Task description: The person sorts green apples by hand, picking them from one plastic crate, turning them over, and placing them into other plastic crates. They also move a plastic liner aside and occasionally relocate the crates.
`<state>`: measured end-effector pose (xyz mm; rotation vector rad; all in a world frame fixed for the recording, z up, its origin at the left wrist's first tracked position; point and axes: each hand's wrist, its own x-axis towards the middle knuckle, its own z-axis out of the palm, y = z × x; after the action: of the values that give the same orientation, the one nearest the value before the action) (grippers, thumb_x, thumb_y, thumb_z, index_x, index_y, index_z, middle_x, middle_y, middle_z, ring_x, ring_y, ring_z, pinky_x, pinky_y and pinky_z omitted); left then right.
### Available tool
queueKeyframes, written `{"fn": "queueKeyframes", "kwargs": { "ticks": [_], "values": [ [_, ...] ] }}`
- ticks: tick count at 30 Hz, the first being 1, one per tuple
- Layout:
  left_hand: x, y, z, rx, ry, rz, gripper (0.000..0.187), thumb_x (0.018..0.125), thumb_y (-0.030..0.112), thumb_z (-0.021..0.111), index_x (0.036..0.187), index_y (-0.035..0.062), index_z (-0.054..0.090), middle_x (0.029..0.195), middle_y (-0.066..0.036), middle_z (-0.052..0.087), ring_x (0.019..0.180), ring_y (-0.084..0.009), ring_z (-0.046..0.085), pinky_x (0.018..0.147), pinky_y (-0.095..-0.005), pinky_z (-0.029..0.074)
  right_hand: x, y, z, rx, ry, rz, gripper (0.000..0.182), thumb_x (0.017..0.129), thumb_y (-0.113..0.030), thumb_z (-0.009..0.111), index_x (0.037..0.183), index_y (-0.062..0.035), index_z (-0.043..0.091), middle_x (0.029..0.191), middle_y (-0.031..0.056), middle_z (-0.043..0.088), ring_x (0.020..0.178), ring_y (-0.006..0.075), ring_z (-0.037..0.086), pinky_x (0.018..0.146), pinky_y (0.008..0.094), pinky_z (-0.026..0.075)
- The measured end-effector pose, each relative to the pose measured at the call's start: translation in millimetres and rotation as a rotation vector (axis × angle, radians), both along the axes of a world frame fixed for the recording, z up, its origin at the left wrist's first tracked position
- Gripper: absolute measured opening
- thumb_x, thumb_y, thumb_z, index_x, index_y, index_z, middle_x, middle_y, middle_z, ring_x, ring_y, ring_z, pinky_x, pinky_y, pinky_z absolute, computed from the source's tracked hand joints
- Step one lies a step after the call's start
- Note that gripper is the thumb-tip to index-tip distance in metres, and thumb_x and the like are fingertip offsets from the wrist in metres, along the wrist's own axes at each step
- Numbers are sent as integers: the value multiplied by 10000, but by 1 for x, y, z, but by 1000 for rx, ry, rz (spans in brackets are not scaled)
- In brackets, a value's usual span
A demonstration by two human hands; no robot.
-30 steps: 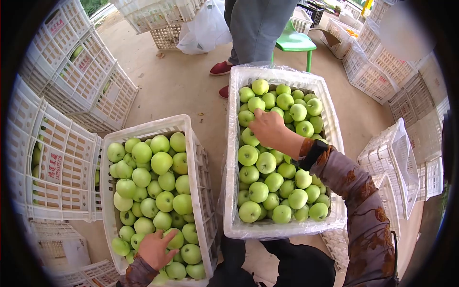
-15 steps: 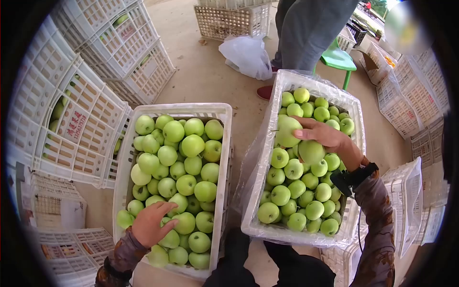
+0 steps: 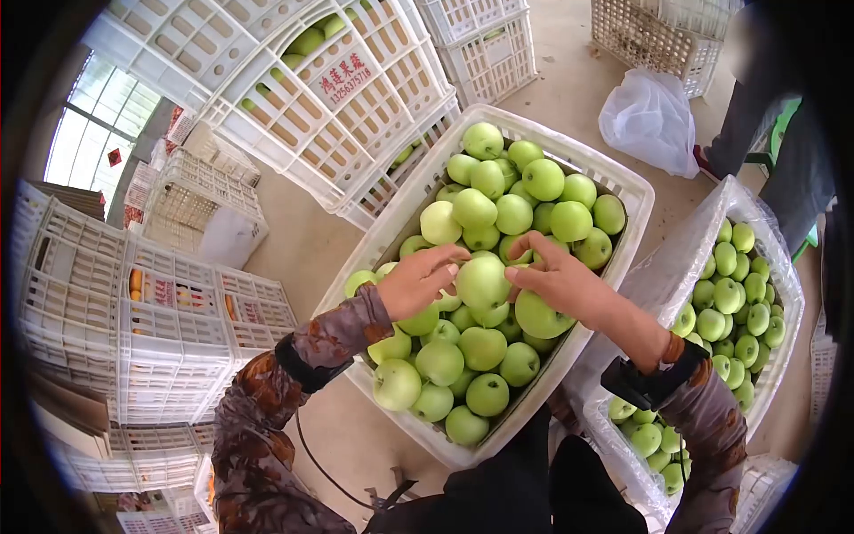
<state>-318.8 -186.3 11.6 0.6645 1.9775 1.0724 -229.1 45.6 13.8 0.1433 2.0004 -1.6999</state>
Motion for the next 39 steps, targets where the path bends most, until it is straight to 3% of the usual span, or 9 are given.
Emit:
{"fn": "queueKeyframes", "kwargs": {
  "ticks": [4, 8, 9, 13, 19, 25, 28, 37, 39],
  "values": [
    [18, 9, -10, -159, -170, -123, 494, 936, 335, 561, 1301, 20, 453, 1117, -132, 585, 996, -216, 603, 864, -329, 492, 16, -9, -17, 301, 137, 185, 546, 855, -296, 644, 1237, 3, 395, 696, 149, 588, 653, 310, 607, 663, 421, 472],
    [24, 25, -32, -124, 361, -408, 594, 870, 376, 642, 1315, 36, 443, 1162, -170, 549, 1051, -311, 580, 908, -379, 474, 42, -19, -19, 461, 412, 281, 717, 765, -230, 716, 1322, -2, 327, 1036, 275, 560, 1037, 432, 541, 861, 454, 469],
    [27, 28, -31, -133, 340, -409, 656, 832, 401, 665, 1305, 9, 436, 1170, -191, 532, 1074, -347, 556, 920, -400, 461, 45, -22, -2, 582, 332, 395, 865, 719, -219, 746, 1409, -1, 273, 1250, 242, 475, 1201, 388, 437, 1005, 436, 398],
    [40, 31, -27, -205, 410, -376, 720, 735, 382, 745, 1302, 56, 444, 1195, -191, 488, 1033, -361, 565, 892, -420, 474, 66, -20, -5, 843, 512, 458, 921, 663, -194, 774, 1430, -46, 285, 1183, 179, 521, 1192, 347, 451, 977, 410, 413],
    [10, 22, 5, -268, 690, -261, 570, 656, 187, 758, 1170, 90, 532, 1051, -166, 546, 933, -367, 589, 801, -438, 504, 71, -35, -39, 925, 967, 97, 258, 755, -141, 610, 963, 1, 553, 829, 107, 576, 818, 237, 579, 623, 325, 475],
    [6, 5, -14, -388, 873, -425, 556, 688, 154, 773, 1192, 104, 544, 1152, -144, 542, 991, -368, 591, 814, -436, 496, 93, -44, -42, 1108, 1179, 33, 342, 783, -183, 606, 1079, -44, 510, 996, 106, 568, 857, 264, 542, 657, 328, 447],
    [15, 6, -17, -376, 830, -431, 573, 689, 129, 784, 1212, 100, 553, 1233, -155, 540, 1037, -371, 583, 846, -431, 491, 121, -6, 24, 1067, 675, 495, 311, 808, -195, 607, 1064, -47, 511, 938, 85, 570, 838, 243, 554, 636, 342, 451],
    [11, -15, 6, -344, 651, -377, 691, 702, 106, 754, 1316, 37, 445, 1302, -205, 484, 1215, -396, 444, 1036, -435, 369, 282, 218, 50, 1366, -352, -71, 443, 772, -195, 661, 1169, -42, 540, 923, 146, 601, 920, 322, 588, 790, 442, 474],
    [15, -30, 13, -362, 557, -287, 648, 712, 82, 711, 1304, 13, 458, 1300, -193, 490, 1217, -378, 453, 1046, -430, 362, 301, 246, 7, 1321, -239, -145, 494, 781, -191, 658, 1229, -53, 504, 967, 164, 593, 960, 335, 576, 825, 439, 466]
  ]
}}
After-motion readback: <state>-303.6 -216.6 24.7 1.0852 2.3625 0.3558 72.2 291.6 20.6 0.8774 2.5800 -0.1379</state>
